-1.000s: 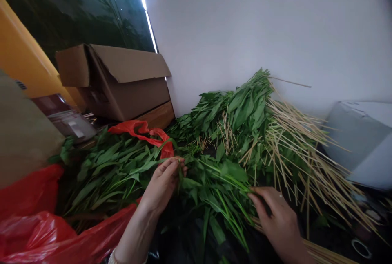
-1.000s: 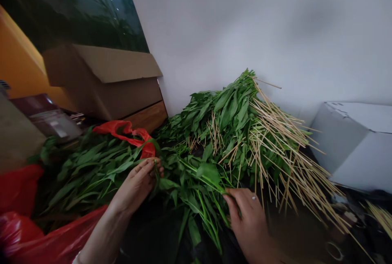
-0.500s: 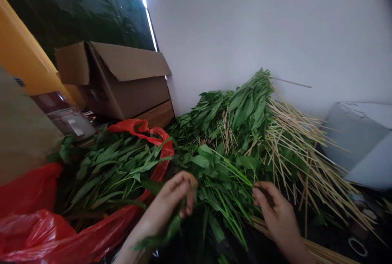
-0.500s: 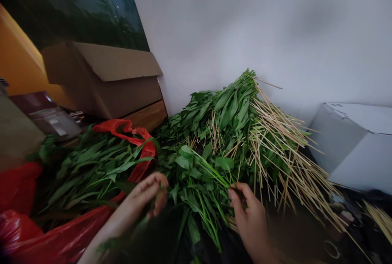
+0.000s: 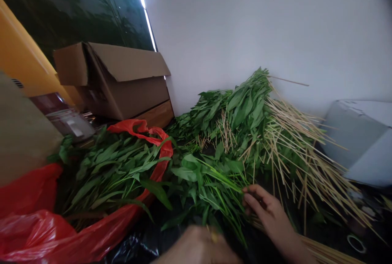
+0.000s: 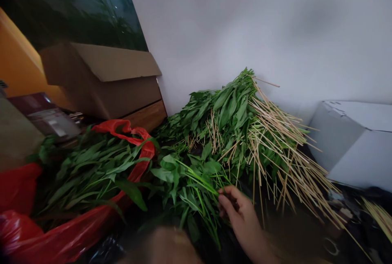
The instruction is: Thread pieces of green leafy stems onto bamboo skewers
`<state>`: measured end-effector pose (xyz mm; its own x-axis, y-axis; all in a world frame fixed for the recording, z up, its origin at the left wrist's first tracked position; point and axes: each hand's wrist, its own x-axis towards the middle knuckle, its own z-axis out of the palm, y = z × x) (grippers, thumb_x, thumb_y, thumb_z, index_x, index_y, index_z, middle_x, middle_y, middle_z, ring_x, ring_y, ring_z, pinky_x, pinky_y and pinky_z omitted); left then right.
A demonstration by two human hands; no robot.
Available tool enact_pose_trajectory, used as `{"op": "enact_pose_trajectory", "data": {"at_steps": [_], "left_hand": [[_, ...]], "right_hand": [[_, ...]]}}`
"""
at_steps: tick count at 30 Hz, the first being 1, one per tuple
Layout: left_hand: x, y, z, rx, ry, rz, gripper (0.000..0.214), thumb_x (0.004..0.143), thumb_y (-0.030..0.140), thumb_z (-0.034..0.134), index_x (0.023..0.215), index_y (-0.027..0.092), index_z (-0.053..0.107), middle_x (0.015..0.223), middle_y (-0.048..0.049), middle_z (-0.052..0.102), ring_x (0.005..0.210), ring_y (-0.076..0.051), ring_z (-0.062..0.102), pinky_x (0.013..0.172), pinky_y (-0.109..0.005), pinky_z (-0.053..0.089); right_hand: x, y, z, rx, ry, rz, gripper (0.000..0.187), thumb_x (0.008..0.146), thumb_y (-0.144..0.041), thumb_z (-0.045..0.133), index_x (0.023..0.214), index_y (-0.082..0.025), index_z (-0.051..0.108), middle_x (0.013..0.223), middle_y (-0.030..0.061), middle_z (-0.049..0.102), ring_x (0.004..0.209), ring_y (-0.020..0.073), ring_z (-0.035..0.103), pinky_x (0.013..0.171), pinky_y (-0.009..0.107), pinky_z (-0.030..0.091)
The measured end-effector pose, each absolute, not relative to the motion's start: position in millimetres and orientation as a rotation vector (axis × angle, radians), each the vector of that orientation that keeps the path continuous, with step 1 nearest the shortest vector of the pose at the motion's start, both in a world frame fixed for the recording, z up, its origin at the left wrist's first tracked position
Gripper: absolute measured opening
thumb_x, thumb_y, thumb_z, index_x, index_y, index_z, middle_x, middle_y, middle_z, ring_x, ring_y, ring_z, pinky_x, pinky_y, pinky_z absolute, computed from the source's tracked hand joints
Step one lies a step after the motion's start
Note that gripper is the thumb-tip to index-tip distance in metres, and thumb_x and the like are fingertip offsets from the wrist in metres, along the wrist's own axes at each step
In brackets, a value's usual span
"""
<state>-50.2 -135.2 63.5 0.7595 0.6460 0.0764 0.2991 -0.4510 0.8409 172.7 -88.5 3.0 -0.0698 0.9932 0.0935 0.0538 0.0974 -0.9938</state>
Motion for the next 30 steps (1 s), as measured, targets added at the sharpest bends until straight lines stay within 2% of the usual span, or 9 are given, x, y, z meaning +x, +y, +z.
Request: {"op": "enact_pose_trajectory", "data": {"at_steps": [2, 5, 8, 11, 16, 19, 24, 27, 30], "left_hand": [[-55.1, -112.3, 76.3, 2.282, 0.925, 0.738, 0.025, 0.096, 0.022, 0.049, 0.111, 0.026, 0.068, 0.102, -0.0070, 0.069, 0.095, -0.021, 0.061, 0.087, -0.036, 0.045], [-59.8, -79.8, 90.0, 2.709, 1.203, 1.056, 0.023, 0.094, 0.021, 0.053, 0.111, 0.025, 0.068, 0.105, -0.0068, 0.071, 0.092, -0.021, 0.058, 0.080, -0.036, 0.042], [-60.6, -61.6, 91.2, 2.968, 1.217, 0.868, 0.019, 0.093, 0.023, 0.056, 0.109, 0.025, 0.067, 0.100, -0.0048, 0.072, 0.100, -0.023, 0.056, 0.082, -0.038, 0.037], [-59.8, -56.0, 84.4, 3.055, 1.169, 0.647, 0.015, 0.094, 0.021, 0.055, 0.104, 0.023, 0.065, 0.087, -0.0036, 0.070, 0.096, -0.022, 0.055, 0.083, -0.038, 0.033], [-59.6, -49.7, 72.7, 3.140, 1.170, 0.621, 0.012, 0.084, 0.014, 0.059, 0.074, 0.019, 0.061, 0.070, -0.0015, 0.061, 0.082, -0.020, 0.053, 0.080, -0.038, 0.034], [-57.7, -46.0, 67.9, 2.986, 1.254, 0.848, 0.012, 0.077, 0.010, 0.060, 0.070, 0.019, 0.062, 0.067, -0.0018, 0.060, 0.080, -0.020, 0.053, 0.075, -0.035, 0.037], [-46.5, -43.0, 61.7, 2.370, 1.344, 1.184, 0.016, 0.076, 0.008, 0.055, 0.074, 0.018, 0.068, 0.068, -0.0022, 0.065, 0.074, -0.017, 0.056, 0.071, -0.028, 0.044], [-51.3, -33.8, 63.0, 2.199, 1.417, 1.241, 0.015, 0.074, 0.011, 0.055, 0.072, 0.017, 0.068, 0.071, -0.0024, 0.068, 0.076, -0.018, 0.059, 0.073, -0.028, 0.046], [-72.8, -20.2, 74.9, 2.023, 1.629, 1.448, 0.012, 0.075, 0.017, 0.055, 0.072, 0.016, 0.066, 0.073, -0.0023, 0.067, 0.076, -0.018, 0.059, 0.072, -0.027, 0.045]], "right_hand": [[171.7, -89.5, 2.5, -1.153, -1.391, 1.132, 0.028, 0.086, -0.048, 0.057, 0.086, -0.020, 0.061, 0.067, -0.0012, 0.061, 0.059, 0.0149, 0.059, 0.058, 0.027, 0.048], [169.9, -91.0, 1.7, -1.153, -1.451, 1.099, 0.026, 0.088, -0.045, 0.054, 0.089, -0.020, 0.061, 0.068, -0.0013, 0.061, 0.059, 0.0149, 0.060, 0.058, 0.027, 0.047], [168.4, -91.6, 1.2, -1.167, -1.481, 1.063, 0.025, 0.088, -0.043, 0.053, 0.090, -0.020, 0.062, 0.068, -0.0016, 0.062, 0.058, 0.0149, 0.059, 0.056, 0.026, 0.047], [167.6, -91.8, 0.9, -1.176, -1.502, 1.032, 0.023, 0.088, -0.041, 0.053, 0.090, -0.021, 0.063, 0.068, -0.0020, 0.062, 0.058, 0.0146, 0.059, 0.058, 0.027, 0.048], [166.6, -93.2, -0.5, -1.191, -1.511, 1.043, 0.020, 0.086, -0.039, 0.056, 0.089, -0.022, 0.066, 0.072, -0.0008, 0.065, 0.066, 0.0163, 0.061, 0.063, 0.027, 0.049], [164.0, -93.6, 0.8, -1.167, -1.490, 1.125, 0.019, 0.085, -0.038, 0.058, 0.088, -0.021, 0.066, 0.069, -0.0005, 0.065, 0.065, 0.0165, 0.060, 0.061, 0.027, 0.048], [159.6, -92.1, 10.3, -1.074, -1.406, 1.278, 0.021, 0.085, -0.037, 0.058, 0.093, -0.018, 0.065, 0.066, -0.0012, 0.064, 0.057, 0.0132, 0.055, 0.058, 0.026, 0.045], [163.2, -91.0, 14.8, -1.065, -1.357, 1.303, 0.022, 0.082, -0.039, 0.061, 0.088, -0.017, 0.064, 0.064, -0.0017, 0.062, 0.056, 0.0124, 0.053, 0.057, 0.025, 0.043], [170.9, -89.3, 15.2, -1.101, -1.307, 1.317, 0.025, 0.077, -0.042, 0.065, 0.080, -0.017, 0.064, 0.059, -0.0025, 0.058, 0.054, 0.0122, 0.051, 0.054, 0.024, 0.041]]}}
